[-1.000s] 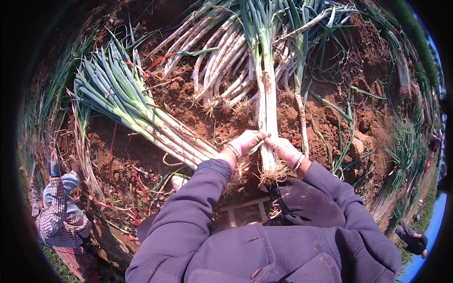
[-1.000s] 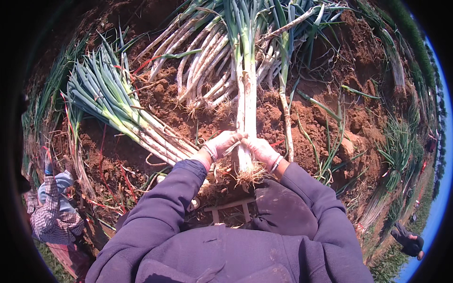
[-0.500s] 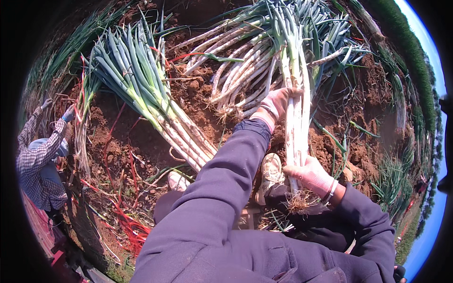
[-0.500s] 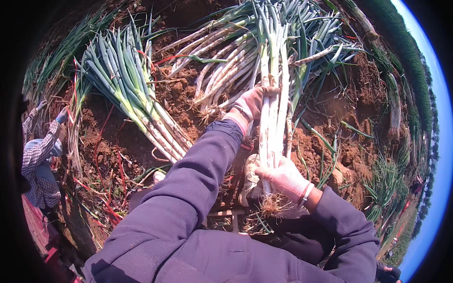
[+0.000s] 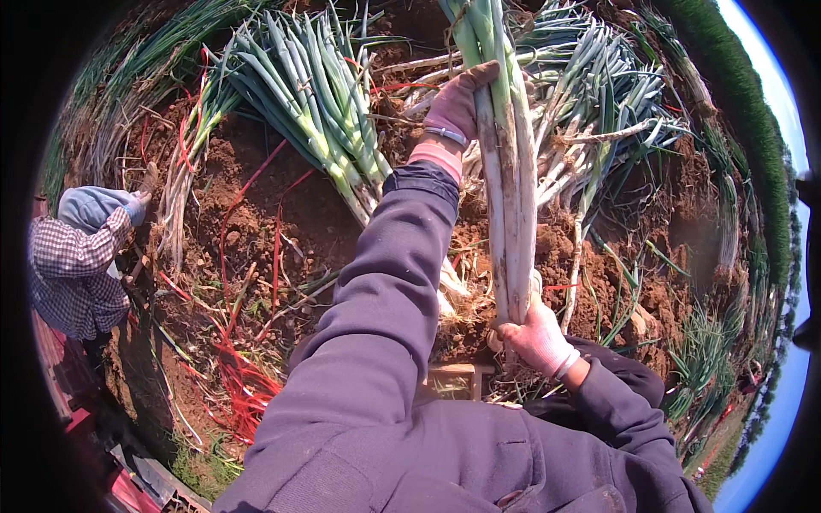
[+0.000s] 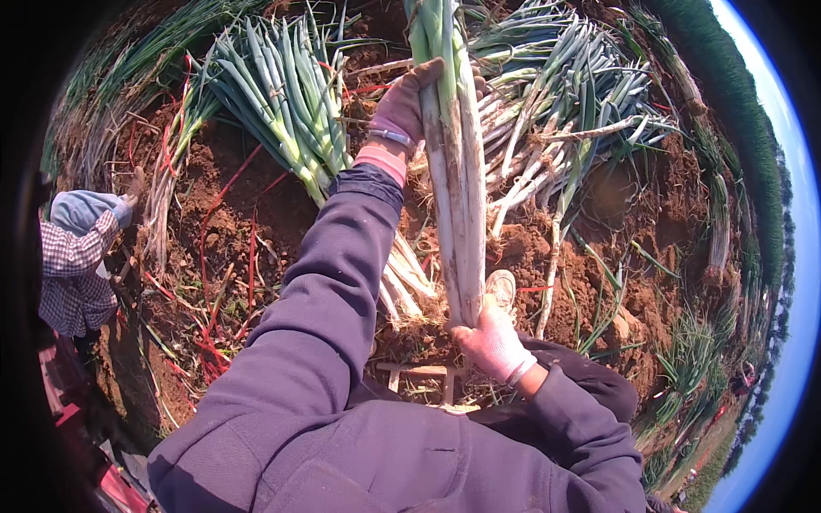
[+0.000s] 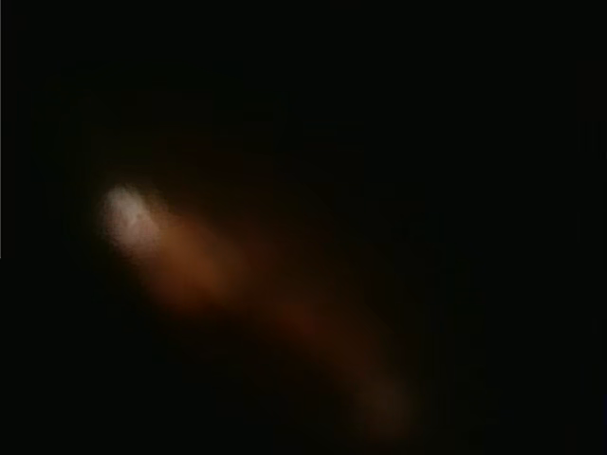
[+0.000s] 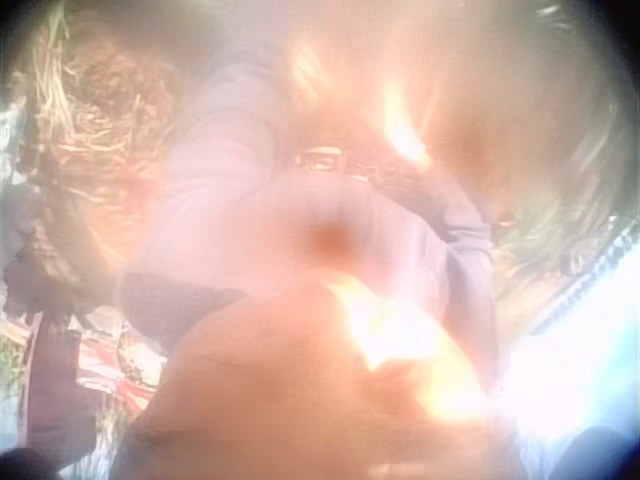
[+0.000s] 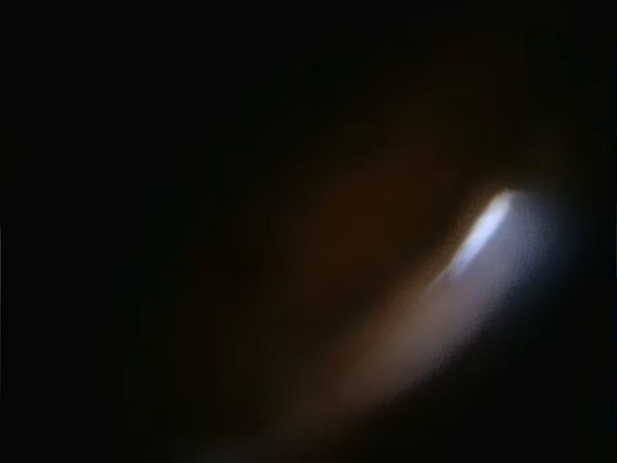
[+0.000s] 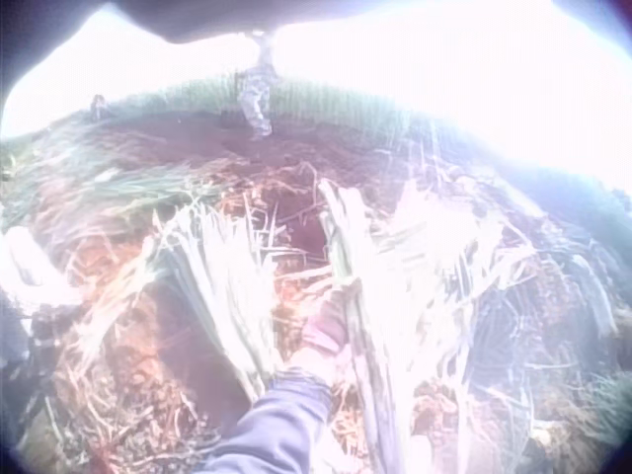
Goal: The person gathers harvested green onions from the ground, aligns them into bundles, and secures each bundle with a red plastic tie. The person repeats this process for multiple bunches, placing the tied bundles on the ground.
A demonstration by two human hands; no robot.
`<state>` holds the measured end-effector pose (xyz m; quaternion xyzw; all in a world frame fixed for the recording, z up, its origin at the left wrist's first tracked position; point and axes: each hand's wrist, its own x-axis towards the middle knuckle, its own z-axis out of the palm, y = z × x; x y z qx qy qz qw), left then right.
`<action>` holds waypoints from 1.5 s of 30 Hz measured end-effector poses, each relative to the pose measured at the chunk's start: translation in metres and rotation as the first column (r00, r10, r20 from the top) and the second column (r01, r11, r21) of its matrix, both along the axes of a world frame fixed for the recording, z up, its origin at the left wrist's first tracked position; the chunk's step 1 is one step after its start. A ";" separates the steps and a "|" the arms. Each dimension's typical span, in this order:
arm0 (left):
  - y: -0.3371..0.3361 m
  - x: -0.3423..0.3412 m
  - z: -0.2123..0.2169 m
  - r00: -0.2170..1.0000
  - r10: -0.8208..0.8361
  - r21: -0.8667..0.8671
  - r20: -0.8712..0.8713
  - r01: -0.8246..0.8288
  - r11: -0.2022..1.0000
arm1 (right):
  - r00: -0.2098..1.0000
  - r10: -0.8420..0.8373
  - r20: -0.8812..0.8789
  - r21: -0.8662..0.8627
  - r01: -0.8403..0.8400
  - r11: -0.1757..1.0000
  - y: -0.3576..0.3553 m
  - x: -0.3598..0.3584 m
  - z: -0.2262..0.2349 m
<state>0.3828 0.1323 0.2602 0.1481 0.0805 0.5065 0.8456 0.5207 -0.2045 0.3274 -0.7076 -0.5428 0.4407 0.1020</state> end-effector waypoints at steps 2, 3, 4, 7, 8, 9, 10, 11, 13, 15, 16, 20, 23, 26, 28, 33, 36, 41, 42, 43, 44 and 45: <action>0.044 -0.073 0.010 0.973 0.155 0.051 -0.171 -0.148 0.988 | 0.987 0.103 0.122 -0.012 -0.102 0.995 0.040 -0.025 -0.011; 0.052 -0.116 0.020 0.925 0.243 0.136 -0.292 -0.212 0.968 | 0.971 0.185 0.148 0.038 -0.193 0.981 0.057 -0.034 -0.022; 0.042 -0.121 0.021 0.790 0.426 0.351 -0.440 -0.286 0.892 | 0.993 0.080 0.083 0.033 -0.083 0.996 0.066 -0.033 -0.046; 0.083 -0.196 -0.034 0.735 0.385 0.348 -0.558 -0.215 0.913 | 0.983 0.129 0.130 0.018 -0.132 0.991 0.087 -0.060 -0.107; 0.098 -0.213 -0.056 0.815 0.196 0.068 -0.545 -0.190 0.979 | 0.983 0.146 0.116 -0.019 -0.145 0.989 0.087 -0.064 -0.134; 0.104 -0.231 -0.093 0.864 0.071 -0.078 -0.498 -0.127 0.989 | 0.970 0.196 0.145 -0.048 -0.191 0.980 0.088 -0.070 -0.151; 0.097 -0.226 -0.121 0.548 0.120 0.055 -0.828 -0.134 0.989 | 0.964 0.212 0.158 -0.110 -0.196 0.974 0.089 -0.068 -0.169; 0.086 -0.222 -0.144 0.267 0.166 0.189 -0.949 0.062 0.980 | 0.961 0.217 0.174 -0.177 -0.186 0.966 0.085 -0.064 -0.183; 0.063 -0.219 -0.187 -0.364 0.462 0.259 -0.809 0.484 0.836 | 0.934 0.248 0.256 -0.195 -0.202 0.960 0.075 -0.054 -0.199; 0.078 -0.245 -0.218 0.556 -0.324 -0.465 -0.765 -0.130 0.875 | 0.924 0.285 0.255 -0.197 -0.238 0.951 0.069 -0.064 -0.198; 0.071 -0.245 -0.223 0.469 -0.279 -0.342 -0.838 -0.054 0.938 | 0.928 0.271 0.254 -0.232 -0.214 0.949 0.066 -0.063 -0.193; 0.090 -0.232 -0.183 -0.112 -0.213 -0.236 -0.971 0.269 0.934 | 0.930 0.283 0.236 -0.247 -0.224 0.943 0.068 -0.057 -0.192; 0.071 -0.203 -0.148 -0.758 0.199 -0.243 -0.621 0.428 0.870 | 0.910 0.320 0.262 -0.356 -0.217 0.909 0.069 -0.050 -0.207; 0.029 -0.172 -0.118 -0.780 0.459 -0.210 -0.426 0.579 0.788 | 0.900 0.386 0.204 -0.342 -0.304 0.889 0.073 -0.041 -0.215; -0.017 -0.151 -0.102 -0.456 0.790 0.081 -0.410 0.844 0.530 | 0.889 0.424 0.171 -0.419 -0.324 0.848 0.082 -0.043 -0.212; -0.041 -0.122 -0.163 0.037 0.855 0.069 -0.517 0.998 -0.001 | 0.906 0.410 0.109 -0.397 -0.339 0.853 0.085 -0.032 -0.227; -0.033 -0.106 -0.160 -0.057 0.827 -0.129 -0.559 0.991 -0.019 | 0.904 0.421 0.068 -0.396 -0.363 0.844 0.083 -0.039 -0.228; -0.026 -0.095 -0.159 -0.053 0.818 -0.260 -0.573 0.958 -0.119 | 0.897 0.378 0.228 -0.234 -0.326 0.916 0.069 -0.053 -0.226; -0.027 -0.099 -0.160 -0.043 0.807 -0.228 -0.588 0.967 -0.114 | 0.866 0.379 0.325 -0.300 -0.285 0.910 0.072 -0.060 -0.218; -0.025 -0.103 -0.161 -0.033 0.797 -0.197 -0.604 0.974 -0.109 | 0.824 0.383 0.418 -0.361 -0.237 0.902 0.074 -0.066 -0.213; -0.024 -0.113 -0.170 0.002 0.774 -0.087 -0.633 0.994 -0.074 | 0.831 0.330 0.449 -0.221 -0.254 0.942 0.060 -0.057 -0.225; -0.025 -0.116 -0.169 0.057 0.745 -0.014 -0.665 0.996 -0.089 | 0.850 0.290 0.440 -0.135 -0.257 0.957 0.051 -0.054 -0.231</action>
